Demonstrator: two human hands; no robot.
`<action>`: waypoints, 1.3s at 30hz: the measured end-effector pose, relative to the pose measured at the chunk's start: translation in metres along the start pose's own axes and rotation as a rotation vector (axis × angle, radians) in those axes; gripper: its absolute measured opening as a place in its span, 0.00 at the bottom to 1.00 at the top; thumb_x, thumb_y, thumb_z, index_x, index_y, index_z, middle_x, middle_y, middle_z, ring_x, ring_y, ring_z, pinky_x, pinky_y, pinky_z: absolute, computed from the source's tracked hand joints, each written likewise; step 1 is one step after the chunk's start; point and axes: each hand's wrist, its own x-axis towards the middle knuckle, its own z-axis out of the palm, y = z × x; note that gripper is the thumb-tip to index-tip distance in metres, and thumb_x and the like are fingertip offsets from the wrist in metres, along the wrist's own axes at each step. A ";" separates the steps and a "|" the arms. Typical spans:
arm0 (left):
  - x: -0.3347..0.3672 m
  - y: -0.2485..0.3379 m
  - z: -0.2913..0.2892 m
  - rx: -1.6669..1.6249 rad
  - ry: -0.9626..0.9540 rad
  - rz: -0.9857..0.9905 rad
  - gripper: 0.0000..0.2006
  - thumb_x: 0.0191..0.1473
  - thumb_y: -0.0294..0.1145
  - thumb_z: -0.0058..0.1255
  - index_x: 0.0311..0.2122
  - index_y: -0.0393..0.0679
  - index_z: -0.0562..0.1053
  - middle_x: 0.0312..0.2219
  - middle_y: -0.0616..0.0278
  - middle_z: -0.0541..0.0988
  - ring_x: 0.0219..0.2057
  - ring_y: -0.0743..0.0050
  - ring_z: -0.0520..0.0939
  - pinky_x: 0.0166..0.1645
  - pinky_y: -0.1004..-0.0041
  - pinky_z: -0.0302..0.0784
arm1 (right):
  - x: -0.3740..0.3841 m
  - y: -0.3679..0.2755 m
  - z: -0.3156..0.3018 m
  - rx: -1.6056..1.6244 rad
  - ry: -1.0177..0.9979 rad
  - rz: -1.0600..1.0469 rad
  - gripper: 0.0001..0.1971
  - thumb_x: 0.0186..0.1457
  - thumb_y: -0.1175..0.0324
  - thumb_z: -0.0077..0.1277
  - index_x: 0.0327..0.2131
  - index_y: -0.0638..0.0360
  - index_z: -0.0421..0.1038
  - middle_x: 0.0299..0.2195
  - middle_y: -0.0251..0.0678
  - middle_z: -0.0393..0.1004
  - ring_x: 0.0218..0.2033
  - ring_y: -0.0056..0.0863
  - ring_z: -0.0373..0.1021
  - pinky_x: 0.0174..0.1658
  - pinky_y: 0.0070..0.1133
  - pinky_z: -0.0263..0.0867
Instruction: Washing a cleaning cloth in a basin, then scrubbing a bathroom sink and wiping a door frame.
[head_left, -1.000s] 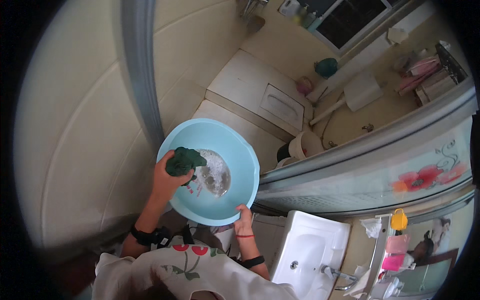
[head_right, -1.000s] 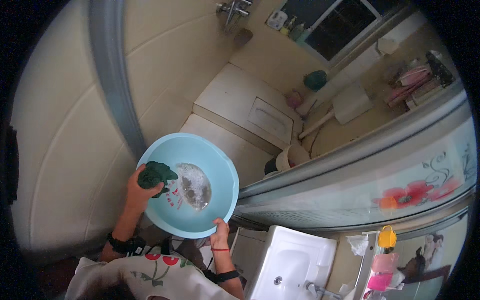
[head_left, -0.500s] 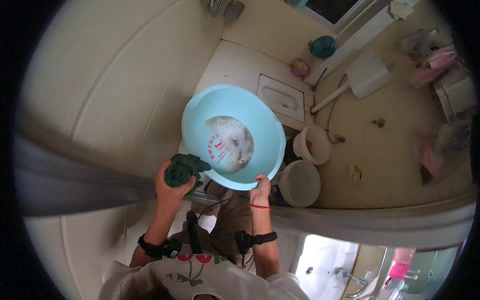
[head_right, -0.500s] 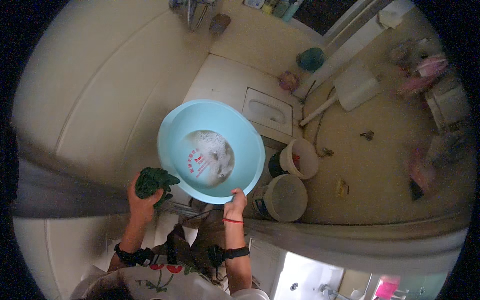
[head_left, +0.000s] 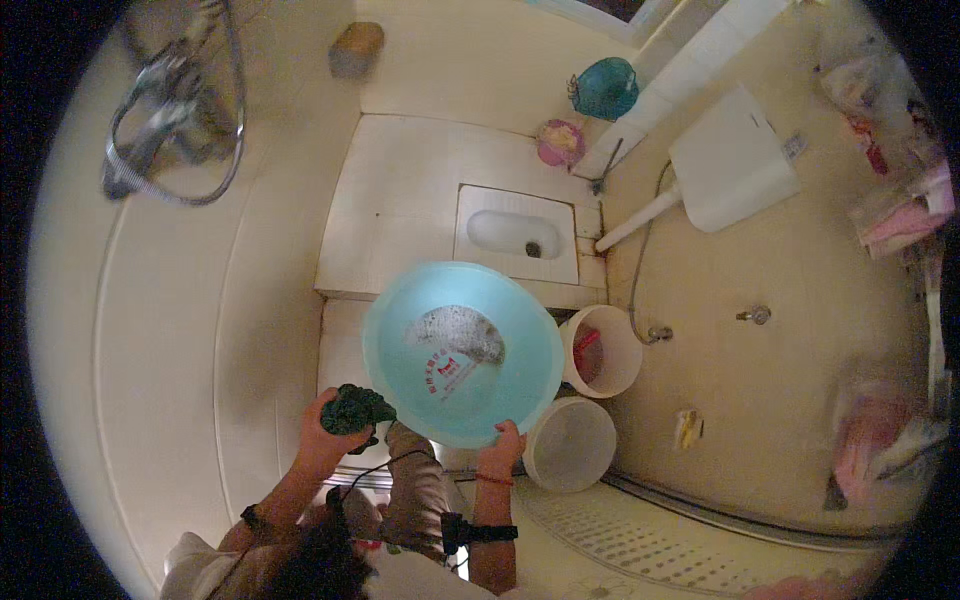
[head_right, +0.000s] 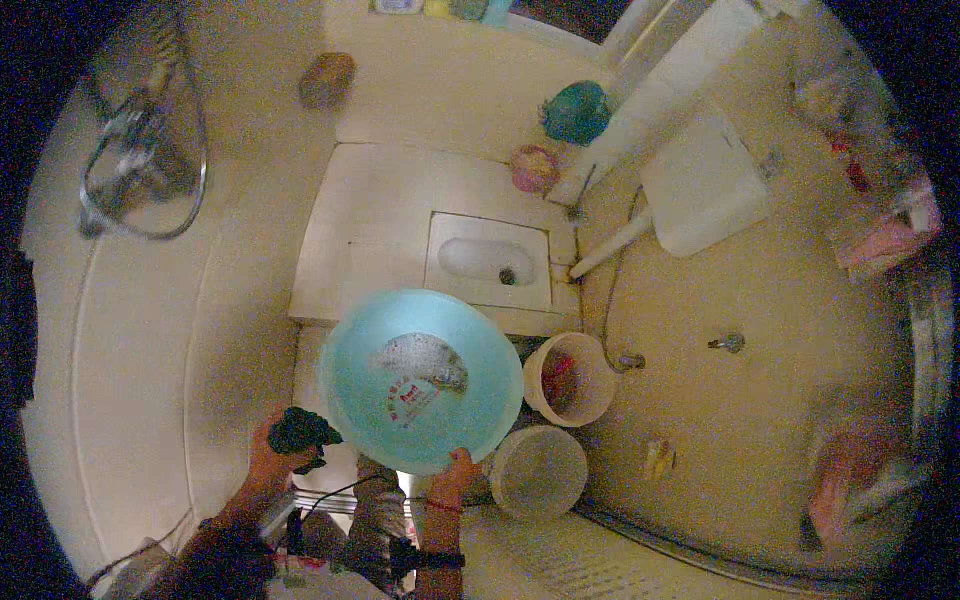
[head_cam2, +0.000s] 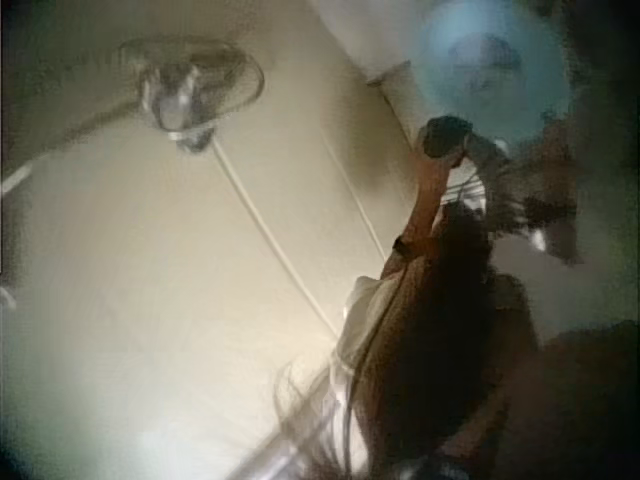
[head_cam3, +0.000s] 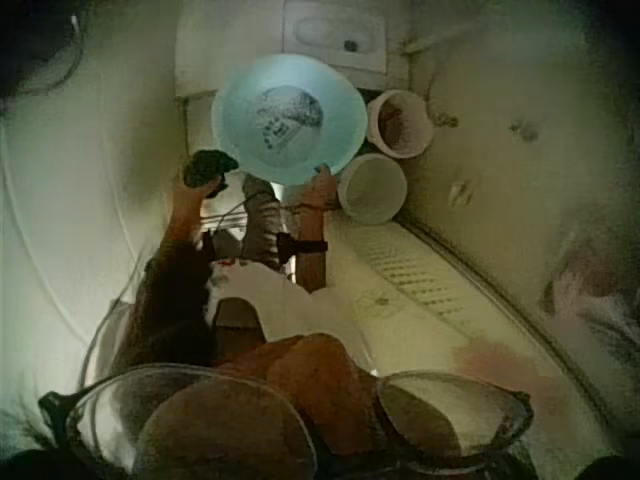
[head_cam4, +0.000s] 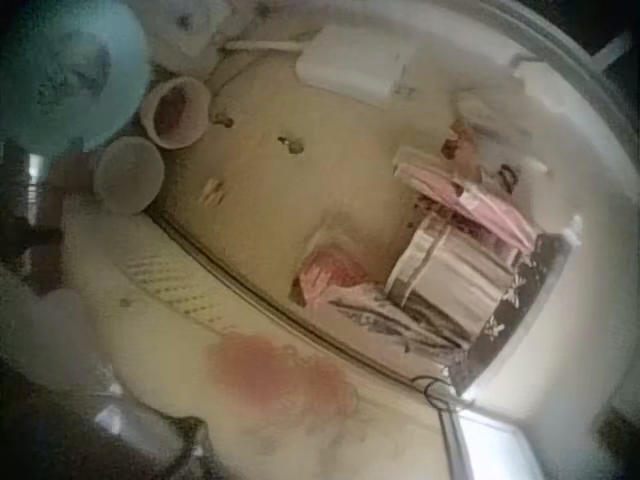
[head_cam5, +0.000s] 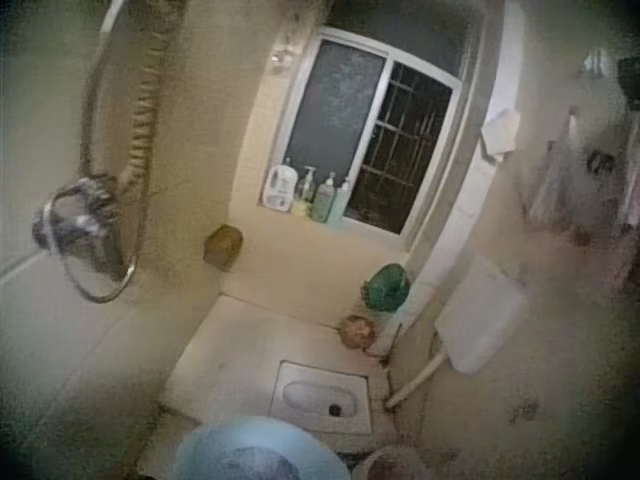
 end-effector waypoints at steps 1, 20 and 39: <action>0.008 0.035 0.012 -0.061 -0.036 -0.107 0.27 0.33 0.21 0.65 0.43 0.39 0.69 0.35 0.61 0.77 0.39 0.72 0.77 0.45 0.70 0.75 | 0.023 -0.002 -0.003 -0.011 0.019 -0.178 0.16 0.35 0.80 0.46 0.34 0.61 0.66 0.31 0.33 0.68 0.33 0.31 0.65 0.35 0.30 0.66; 0.297 0.136 0.101 -0.102 -0.242 -0.039 0.15 0.38 0.23 0.59 0.35 0.38 0.70 0.30 0.59 0.79 0.34 0.69 0.80 0.43 0.71 0.76 | 0.359 -0.088 0.038 -0.293 0.487 -0.262 0.11 0.36 0.72 0.57 0.29 0.56 0.71 0.27 0.40 0.75 0.32 0.45 0.71 0.33 0.31 0.67; 0.382 0.071 0.100 0.242 0.064 -0.246 0.29 0.32 0.38 0.66 0.43 0.39 0.70 0.34 0.56 0.78 0.37 0.65 0.80 0.45 0.69 0.75 | 0.520 -0.138 0.276 -0.680 0.185 -0.366 0.16 0.46 0.67 0.54 0.41 0.55 0.68 0.35 0.37 0.71 0.29 0.28 0.66 0.29 0.28 0.64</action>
